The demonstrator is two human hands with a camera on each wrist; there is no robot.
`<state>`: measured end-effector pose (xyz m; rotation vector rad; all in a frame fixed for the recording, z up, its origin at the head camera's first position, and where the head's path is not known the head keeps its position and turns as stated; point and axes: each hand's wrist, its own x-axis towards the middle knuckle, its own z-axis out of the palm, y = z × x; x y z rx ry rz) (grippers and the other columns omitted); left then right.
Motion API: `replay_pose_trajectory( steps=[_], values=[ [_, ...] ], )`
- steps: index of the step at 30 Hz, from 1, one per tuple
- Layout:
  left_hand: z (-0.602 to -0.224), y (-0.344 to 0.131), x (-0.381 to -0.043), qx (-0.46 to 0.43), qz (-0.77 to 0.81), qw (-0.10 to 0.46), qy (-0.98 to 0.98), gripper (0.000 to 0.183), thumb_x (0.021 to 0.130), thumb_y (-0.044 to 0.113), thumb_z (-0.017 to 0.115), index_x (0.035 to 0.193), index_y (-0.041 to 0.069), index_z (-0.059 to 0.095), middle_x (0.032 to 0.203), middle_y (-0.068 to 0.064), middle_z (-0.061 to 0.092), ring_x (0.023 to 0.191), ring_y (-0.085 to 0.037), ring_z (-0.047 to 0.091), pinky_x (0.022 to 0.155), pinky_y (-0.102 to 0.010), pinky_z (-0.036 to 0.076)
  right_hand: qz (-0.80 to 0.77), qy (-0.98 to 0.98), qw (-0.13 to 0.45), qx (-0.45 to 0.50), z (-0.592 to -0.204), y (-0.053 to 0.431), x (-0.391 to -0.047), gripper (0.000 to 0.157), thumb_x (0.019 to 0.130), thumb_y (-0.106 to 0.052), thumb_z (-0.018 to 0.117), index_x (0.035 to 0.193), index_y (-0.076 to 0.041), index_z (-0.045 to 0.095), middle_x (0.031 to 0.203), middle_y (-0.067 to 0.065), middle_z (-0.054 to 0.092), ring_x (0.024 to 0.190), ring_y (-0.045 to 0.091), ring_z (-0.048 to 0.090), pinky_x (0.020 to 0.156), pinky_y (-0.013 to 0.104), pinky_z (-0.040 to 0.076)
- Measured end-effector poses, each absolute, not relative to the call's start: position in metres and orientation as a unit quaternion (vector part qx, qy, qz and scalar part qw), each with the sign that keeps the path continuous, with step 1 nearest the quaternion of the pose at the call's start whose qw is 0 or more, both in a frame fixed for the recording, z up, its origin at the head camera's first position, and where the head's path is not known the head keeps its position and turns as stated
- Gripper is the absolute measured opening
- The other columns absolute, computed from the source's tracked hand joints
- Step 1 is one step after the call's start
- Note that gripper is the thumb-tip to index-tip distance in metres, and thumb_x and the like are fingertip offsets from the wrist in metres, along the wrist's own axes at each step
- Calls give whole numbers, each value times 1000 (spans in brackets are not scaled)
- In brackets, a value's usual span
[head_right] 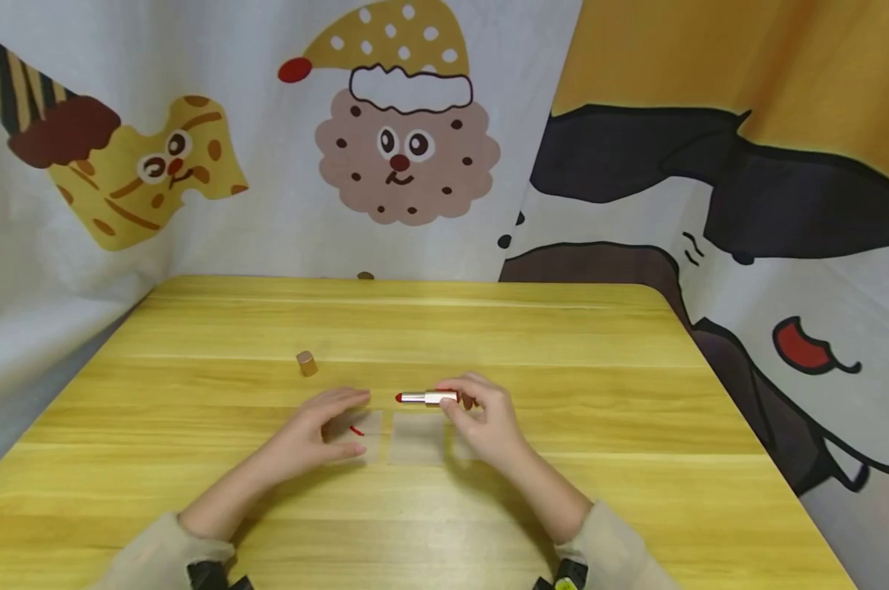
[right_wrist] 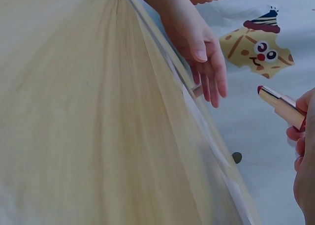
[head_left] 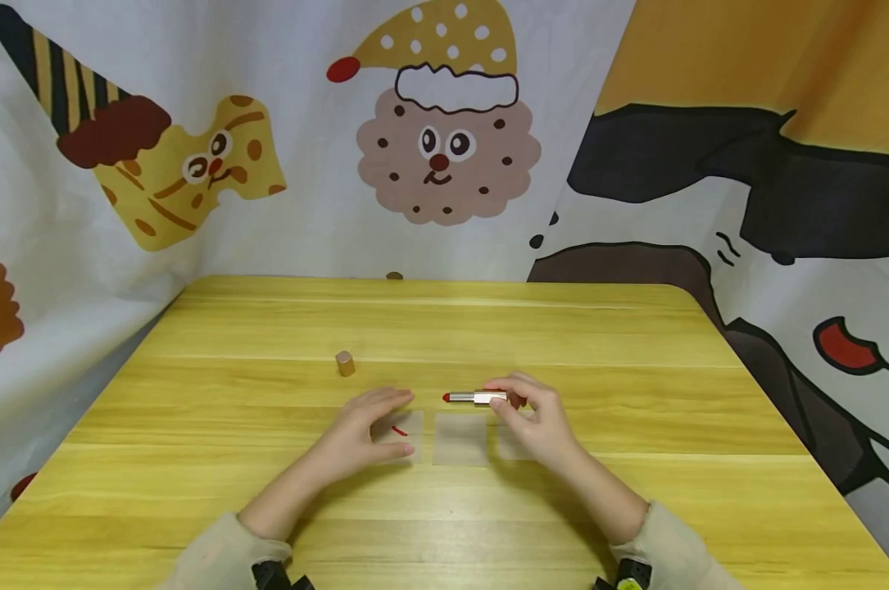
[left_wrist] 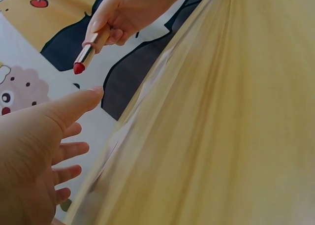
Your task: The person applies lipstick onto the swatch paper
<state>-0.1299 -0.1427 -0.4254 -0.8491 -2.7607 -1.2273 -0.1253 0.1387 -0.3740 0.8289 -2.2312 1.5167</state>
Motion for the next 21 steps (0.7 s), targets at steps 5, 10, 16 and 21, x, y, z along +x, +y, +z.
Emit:
replay_pose_trajectory(
  steps=[5, 10, 16, 21],
  values=[
    [-427, -134, -132, -283, -392, -5, -876, 72, 79, 41, 78, 138, 9, 52, 142, -3, 47, 136, -34, 32, 108, -59, 19, 523, -784, 170, 289, -376, 145, -126, 17, 81, 15, 65, 94, 6, 70, 78, 9, 61, 67, 10, 44, 56, 29, 38],
    [-429, -125, -136, -304, -383, -5, -873, 70, 80, 41, 77, 138, 10, 53, 143, -5, 47, 135, -34, 33, 107, -59, 21, 519, -784, 179, 291, -377, 151, -126, 17, 80, 16, 65, 93, 6, 69, 76, 7, 59, 66, 10, 43, 55, 34, 37],
    [-430, -116, -139, -315, -372, -13, -873, 69, 80, 39, 77, 138, 11, 53, 144, -5, 46, 135, -32, 33, 108, -57, 22, 522, -784, 177, 288, -379, 159, -125, 17, 80, 16, 65, 93, 6, 70, 73, 8, 57, 66, 11, 43, 55, 37, 35],
    [-428, -109, -140, -327, -367, -23, -871, 68, 81, 39, 76, 138, 11, 53, 144, -7, 45, 136, -33, 33, 108, -57, 21, 517, -787, 178, 287, -381, 166, -123, 18, 80, 17, 65, 93, 7, 69, 72, 8, 56, 66, 12, 43, 55, 37, 35]
  ],
)
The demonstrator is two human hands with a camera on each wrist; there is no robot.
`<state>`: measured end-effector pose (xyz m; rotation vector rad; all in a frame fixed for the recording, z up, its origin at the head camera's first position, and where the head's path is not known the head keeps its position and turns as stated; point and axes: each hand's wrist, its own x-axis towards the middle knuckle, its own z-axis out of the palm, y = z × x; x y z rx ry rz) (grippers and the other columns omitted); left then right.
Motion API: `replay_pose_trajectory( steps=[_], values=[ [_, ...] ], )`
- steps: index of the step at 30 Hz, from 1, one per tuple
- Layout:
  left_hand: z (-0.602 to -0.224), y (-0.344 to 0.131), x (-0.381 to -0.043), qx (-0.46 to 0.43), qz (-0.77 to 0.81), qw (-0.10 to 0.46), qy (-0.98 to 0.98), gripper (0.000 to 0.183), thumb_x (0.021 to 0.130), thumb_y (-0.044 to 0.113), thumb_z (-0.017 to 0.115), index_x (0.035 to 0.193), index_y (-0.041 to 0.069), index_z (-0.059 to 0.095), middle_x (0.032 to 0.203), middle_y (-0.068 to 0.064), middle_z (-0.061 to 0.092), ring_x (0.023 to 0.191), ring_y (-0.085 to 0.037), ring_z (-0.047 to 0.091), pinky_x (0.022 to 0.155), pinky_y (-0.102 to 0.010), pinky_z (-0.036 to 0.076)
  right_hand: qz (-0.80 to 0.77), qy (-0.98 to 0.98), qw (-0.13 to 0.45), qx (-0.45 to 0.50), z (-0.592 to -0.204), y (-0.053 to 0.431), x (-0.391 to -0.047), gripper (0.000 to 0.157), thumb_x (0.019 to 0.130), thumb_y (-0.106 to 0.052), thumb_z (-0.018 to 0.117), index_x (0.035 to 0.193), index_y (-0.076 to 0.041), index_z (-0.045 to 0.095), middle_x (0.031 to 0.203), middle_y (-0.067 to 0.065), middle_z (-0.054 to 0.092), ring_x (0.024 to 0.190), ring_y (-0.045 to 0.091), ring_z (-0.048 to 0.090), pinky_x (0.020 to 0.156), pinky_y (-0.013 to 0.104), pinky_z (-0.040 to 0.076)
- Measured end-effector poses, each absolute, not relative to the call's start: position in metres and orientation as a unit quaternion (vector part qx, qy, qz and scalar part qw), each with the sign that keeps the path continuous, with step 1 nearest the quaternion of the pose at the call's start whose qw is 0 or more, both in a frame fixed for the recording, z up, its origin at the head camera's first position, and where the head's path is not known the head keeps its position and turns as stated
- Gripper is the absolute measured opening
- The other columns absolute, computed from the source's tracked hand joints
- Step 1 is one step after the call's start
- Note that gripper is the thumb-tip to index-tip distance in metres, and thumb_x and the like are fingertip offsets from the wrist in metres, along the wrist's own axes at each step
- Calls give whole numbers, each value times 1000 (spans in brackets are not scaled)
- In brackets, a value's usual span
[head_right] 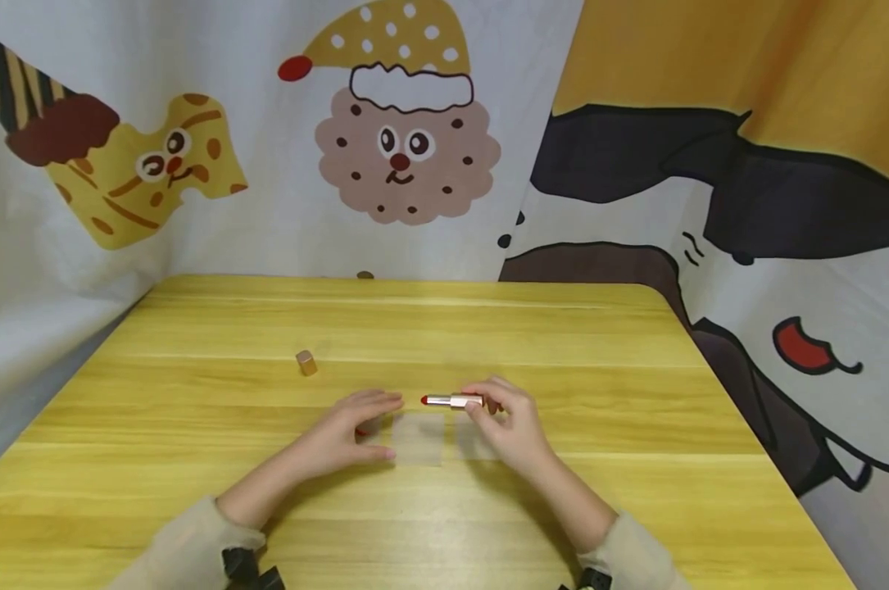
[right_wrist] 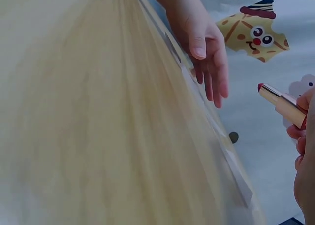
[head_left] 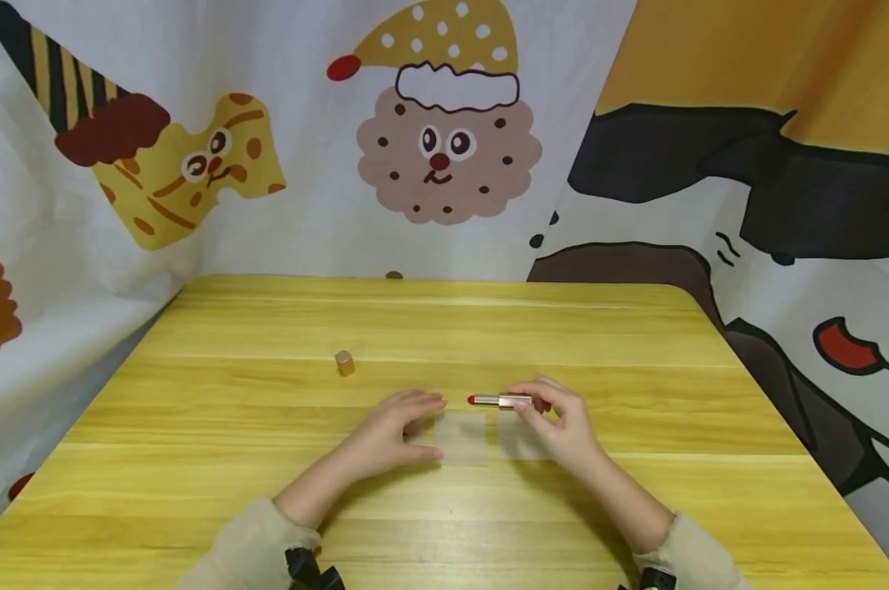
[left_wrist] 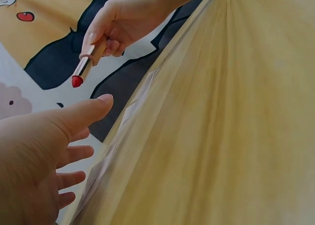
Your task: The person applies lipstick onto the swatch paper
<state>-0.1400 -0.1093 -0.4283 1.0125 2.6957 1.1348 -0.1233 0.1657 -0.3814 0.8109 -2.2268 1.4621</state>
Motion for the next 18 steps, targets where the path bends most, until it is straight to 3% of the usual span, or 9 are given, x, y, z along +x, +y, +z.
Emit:
replay_pose_trajectory(
  steps=[8, 18],
  values=[
    [-428, -103, -144, 339, 351, 45, 872, 69, 80, 40, 76, 138, 11, 52, 146, -6, 42, 138, -34, 28, 108, -59, 17, 515, -786, 185, 288, -385, 173, -122, 19, 79, 19, 64, 93, 7, 69, 72, 4, 53, 66, 12, 41, 56, 34, 34],
    [-428, -102, -144, 344, 332, 52, 877, 69, 80, 40, 76, 137, 8, 53, 147, -8, 41, 138, -35, 27, 108, -60, 17, 508, -789, 192, 287, -388, 174, -121, 20, 78, 18, 65, 93, 6, 69, 72, 3, 56, 64, 12, 43, 54, 40, 34]
  ],
)
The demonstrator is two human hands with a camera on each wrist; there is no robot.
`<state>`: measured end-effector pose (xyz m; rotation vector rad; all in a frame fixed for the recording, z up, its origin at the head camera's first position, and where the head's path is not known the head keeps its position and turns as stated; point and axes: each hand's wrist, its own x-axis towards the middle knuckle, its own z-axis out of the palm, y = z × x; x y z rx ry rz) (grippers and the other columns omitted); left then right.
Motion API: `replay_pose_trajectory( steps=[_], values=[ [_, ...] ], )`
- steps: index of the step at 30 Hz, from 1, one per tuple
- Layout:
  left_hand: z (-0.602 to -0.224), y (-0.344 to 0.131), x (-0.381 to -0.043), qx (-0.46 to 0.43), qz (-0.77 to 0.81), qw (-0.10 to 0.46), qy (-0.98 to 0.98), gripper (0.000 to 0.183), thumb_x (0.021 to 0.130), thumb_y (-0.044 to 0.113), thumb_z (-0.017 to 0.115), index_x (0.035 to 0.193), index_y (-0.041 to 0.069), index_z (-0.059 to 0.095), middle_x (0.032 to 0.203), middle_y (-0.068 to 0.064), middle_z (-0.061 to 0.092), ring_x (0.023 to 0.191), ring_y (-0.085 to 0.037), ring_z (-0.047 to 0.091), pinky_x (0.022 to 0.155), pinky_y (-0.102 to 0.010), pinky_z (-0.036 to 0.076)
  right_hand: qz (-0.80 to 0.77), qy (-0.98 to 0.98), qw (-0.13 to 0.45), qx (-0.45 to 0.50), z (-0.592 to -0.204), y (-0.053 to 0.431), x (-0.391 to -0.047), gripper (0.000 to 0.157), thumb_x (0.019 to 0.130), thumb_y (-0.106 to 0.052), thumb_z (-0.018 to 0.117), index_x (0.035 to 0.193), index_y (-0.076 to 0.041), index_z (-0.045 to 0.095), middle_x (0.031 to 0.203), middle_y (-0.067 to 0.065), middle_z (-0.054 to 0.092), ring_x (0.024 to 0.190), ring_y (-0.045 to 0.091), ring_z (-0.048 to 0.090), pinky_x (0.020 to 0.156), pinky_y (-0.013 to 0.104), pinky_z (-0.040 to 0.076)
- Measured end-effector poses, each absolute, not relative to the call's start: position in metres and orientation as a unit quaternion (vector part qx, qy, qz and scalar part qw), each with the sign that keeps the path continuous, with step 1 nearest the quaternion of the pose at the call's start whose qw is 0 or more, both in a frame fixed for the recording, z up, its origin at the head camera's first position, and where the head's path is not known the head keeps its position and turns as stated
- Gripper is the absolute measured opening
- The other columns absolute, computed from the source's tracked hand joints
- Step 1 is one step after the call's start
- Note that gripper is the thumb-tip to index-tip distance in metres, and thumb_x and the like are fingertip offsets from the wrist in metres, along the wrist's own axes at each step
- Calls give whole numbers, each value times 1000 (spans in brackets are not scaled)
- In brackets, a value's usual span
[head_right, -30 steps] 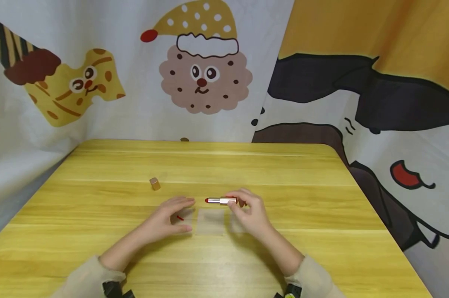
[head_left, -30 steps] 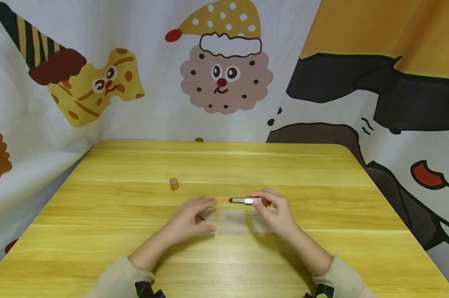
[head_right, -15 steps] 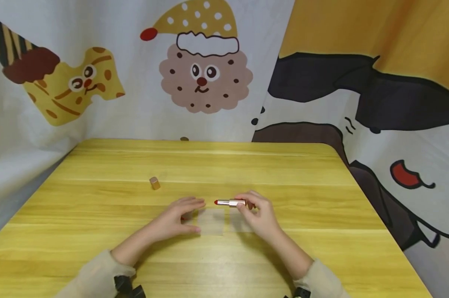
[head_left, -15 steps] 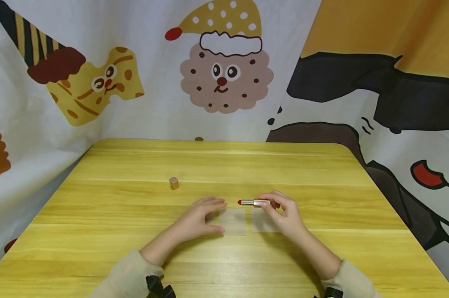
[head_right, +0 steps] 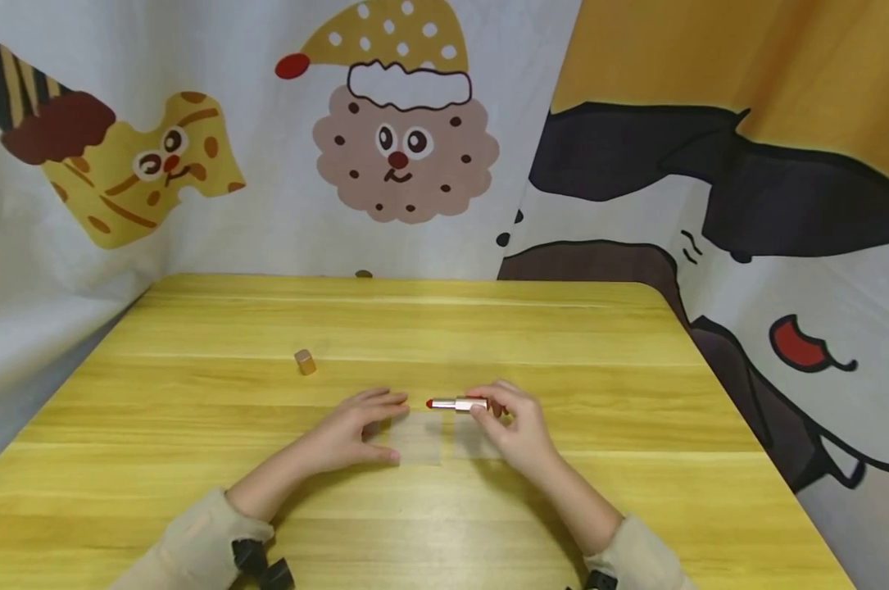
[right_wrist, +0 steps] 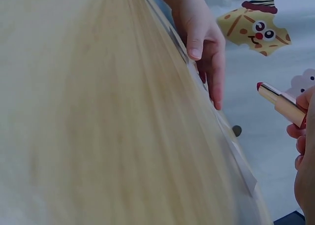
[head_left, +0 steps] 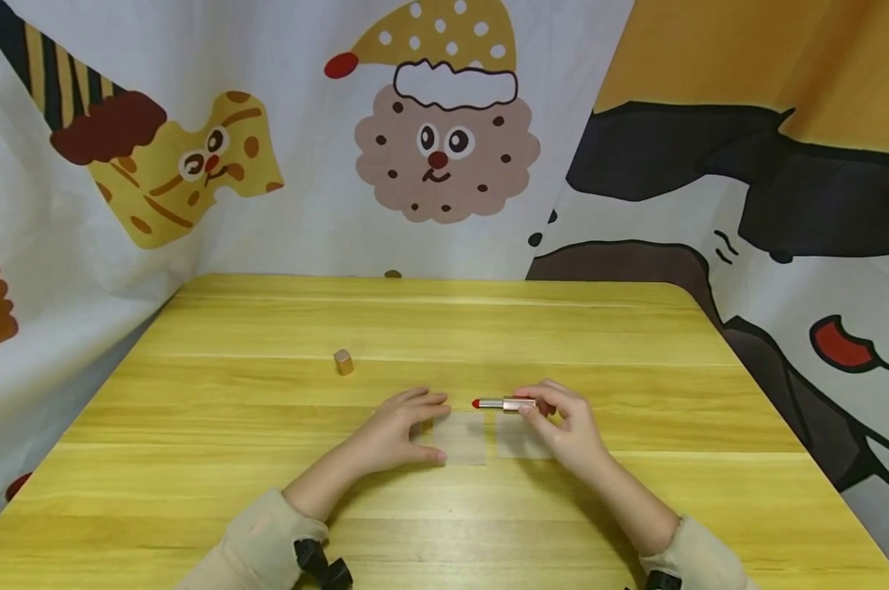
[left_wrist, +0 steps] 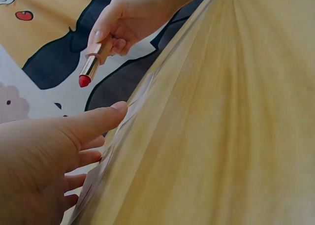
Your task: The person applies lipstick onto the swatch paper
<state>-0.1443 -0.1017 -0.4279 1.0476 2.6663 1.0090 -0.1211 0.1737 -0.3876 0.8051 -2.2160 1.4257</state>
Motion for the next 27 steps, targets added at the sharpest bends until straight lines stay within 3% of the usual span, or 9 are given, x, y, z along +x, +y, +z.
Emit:
replay_pose_trajectory(
  steps=[10, 18, 27],
  values=[
    [-429, -102, -145, 349, 319, 53, 880, 67, 81, 38, 75, 136, 5, 54, 147, -9, 40, 138, -37, 25, 107, -61, 17, 493, -798, 190, 291, -389, 168, -121, 18, 78, 16, 67, 92, 5, 69, 72, 2, 57, 63, 10, 44, 52, 38, 37],
    [-431, -102, -145, 348, 312, 57, 882, 68, 82, 38, 75, 138, 6, 52, 149, -7, 38, 140, -34, 23, 108, -60, 17, 488, -798, 180, 305, -396, 163, -125, 19, 77, 15, 68, 92, 4, 69, 72, 1, 56, 64, 9, 44, 53, 27, 39],
    [-431, -102, -144, 348, 317, 56, 881, 66, 83, 36, 75, 136, 5, 53, 148, -8, 39, 140, -35, 23, 107, -61, 17, 481, -803, 170, 307, -428, 166, -143, 22, 80, 7, 72, 96, -9, 72, 74, -8, 55, 64, 10, 45, 51, 28, 39]
  ],
)
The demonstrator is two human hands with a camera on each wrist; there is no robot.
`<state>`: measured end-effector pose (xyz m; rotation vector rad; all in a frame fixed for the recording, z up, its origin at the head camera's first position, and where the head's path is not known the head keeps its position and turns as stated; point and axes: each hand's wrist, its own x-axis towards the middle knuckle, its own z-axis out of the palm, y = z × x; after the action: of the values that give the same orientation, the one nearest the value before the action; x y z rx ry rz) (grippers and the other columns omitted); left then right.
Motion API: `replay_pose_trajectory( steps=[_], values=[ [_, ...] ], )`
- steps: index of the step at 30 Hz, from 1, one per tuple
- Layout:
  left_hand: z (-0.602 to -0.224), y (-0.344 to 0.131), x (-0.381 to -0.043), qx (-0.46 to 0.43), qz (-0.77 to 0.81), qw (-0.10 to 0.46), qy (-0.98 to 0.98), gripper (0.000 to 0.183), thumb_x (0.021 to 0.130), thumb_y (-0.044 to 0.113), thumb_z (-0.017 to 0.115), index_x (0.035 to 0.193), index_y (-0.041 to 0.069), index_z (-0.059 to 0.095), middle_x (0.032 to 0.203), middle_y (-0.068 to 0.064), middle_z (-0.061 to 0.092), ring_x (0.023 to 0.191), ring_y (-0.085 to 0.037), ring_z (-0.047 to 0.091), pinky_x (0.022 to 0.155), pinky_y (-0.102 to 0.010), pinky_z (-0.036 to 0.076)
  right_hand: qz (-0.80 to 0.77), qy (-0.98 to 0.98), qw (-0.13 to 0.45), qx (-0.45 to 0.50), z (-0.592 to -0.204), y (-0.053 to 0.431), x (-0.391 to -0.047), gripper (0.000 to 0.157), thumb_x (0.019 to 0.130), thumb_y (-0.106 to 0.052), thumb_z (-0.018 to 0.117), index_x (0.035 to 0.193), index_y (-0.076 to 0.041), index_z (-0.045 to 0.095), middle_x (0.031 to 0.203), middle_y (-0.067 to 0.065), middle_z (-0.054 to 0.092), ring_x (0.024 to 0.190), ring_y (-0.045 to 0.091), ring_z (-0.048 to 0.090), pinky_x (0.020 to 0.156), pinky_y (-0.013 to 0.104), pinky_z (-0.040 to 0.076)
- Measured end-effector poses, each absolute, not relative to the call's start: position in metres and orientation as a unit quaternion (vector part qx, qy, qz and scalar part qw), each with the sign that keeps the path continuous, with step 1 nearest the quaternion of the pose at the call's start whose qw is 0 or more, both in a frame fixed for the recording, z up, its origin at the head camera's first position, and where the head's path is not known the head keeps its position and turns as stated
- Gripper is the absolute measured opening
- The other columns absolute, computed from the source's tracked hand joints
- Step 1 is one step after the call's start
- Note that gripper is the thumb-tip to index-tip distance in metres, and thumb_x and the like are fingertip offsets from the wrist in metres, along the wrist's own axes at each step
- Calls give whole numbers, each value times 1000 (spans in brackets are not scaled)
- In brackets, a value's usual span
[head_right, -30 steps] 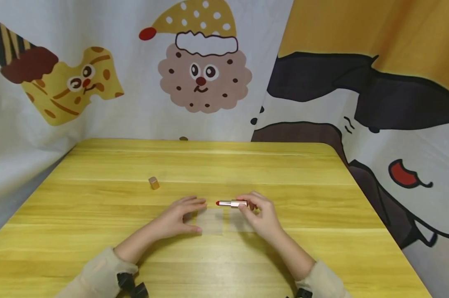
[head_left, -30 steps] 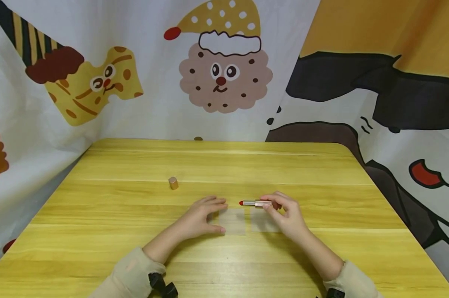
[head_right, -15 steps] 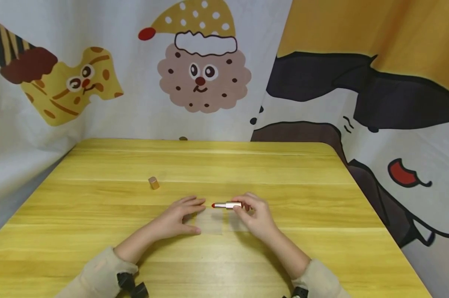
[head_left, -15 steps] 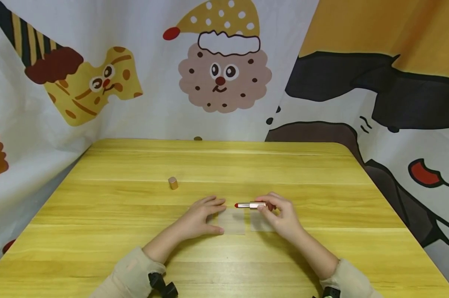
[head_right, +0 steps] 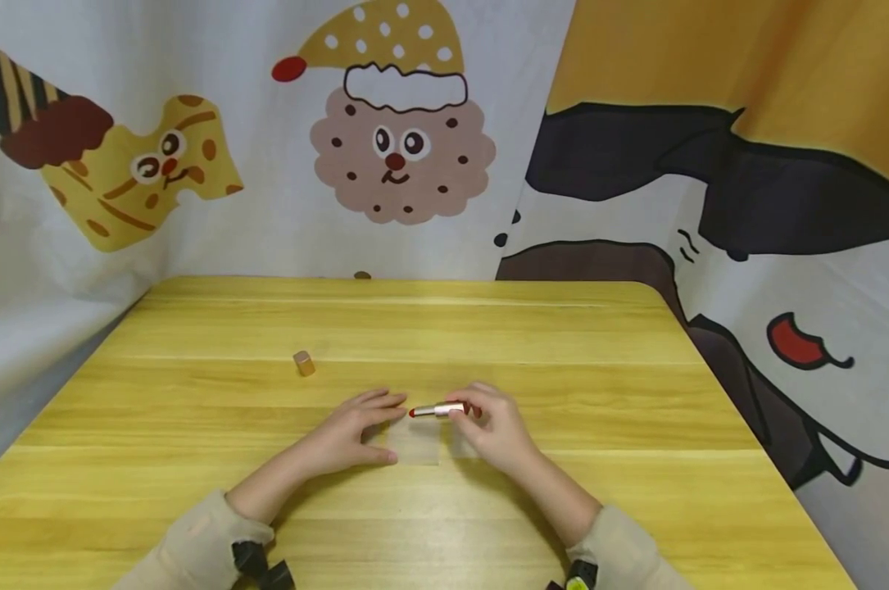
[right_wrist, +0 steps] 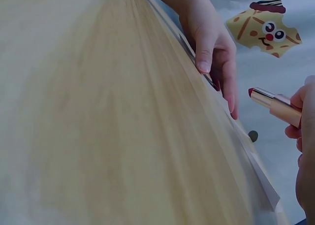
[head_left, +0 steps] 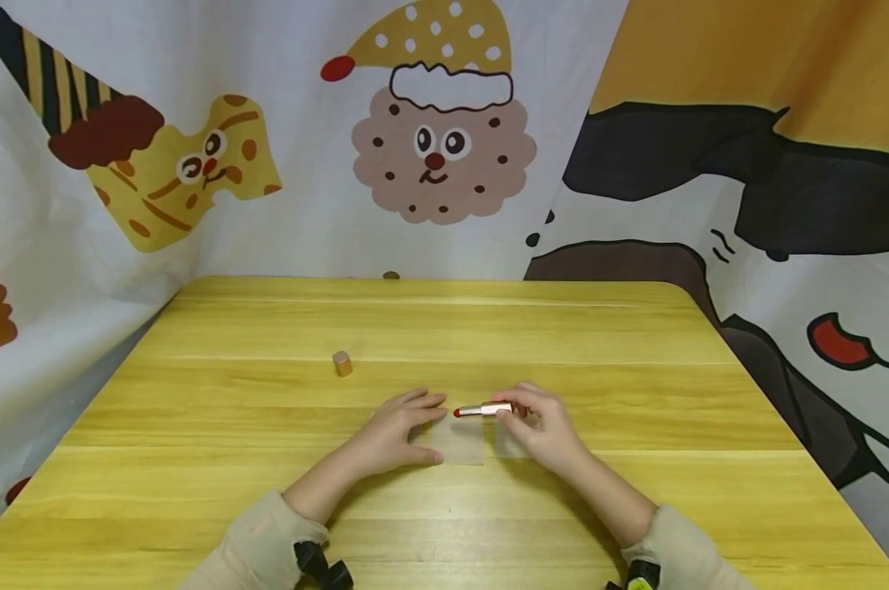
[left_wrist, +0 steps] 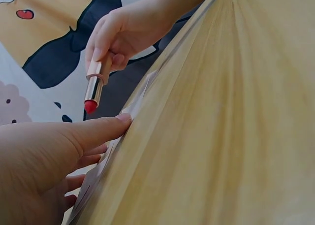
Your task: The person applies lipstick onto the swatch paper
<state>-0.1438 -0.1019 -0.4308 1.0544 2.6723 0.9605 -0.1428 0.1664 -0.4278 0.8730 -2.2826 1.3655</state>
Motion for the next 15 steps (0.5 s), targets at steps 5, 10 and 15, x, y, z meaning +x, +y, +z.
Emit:
replay_pose_trajectory(
  steps=[5, 10, 15],
  values=[
    [-430, -101, -143, 345, 321, 57, 880, 65, 83, 35, 75, 136, 5, 54, 148, -9, 40, 140, -36, 23, 107, -62, 17, 471, -807, 162, 317, -431, 165, -144, 19, 83, 1, 72, 96, -13, 73, 76, -9, 55, 64, 10, 45, 52, 27, 40],
    [-430, -101, -143, 343, 316, 57, 883, 65, 83, 35, 75, 136, 5, 54, 148, -8, 40, 140, -35, 23, 107, -61, 17, 455, -813, 166, 322, -426, 160, -142, 18, 80, 5, 72, 94, -7, 72, 76, -5, 58, 64, 7, 44, 50, 27, 40],
    [-430, -100, -144, 341, 317, 57, 883, 65, 83, 35, 75, 136, 5, 54, 147, -8, 40, 139, -35, 23, 107, -61, 18, 451, -816, 163, 322, -413, 153, -135, 15, 77, 10, 71, 90, 2, 71, 73, 3, 59, 63, 7, 44, 49, 31, 41]
  ],
)
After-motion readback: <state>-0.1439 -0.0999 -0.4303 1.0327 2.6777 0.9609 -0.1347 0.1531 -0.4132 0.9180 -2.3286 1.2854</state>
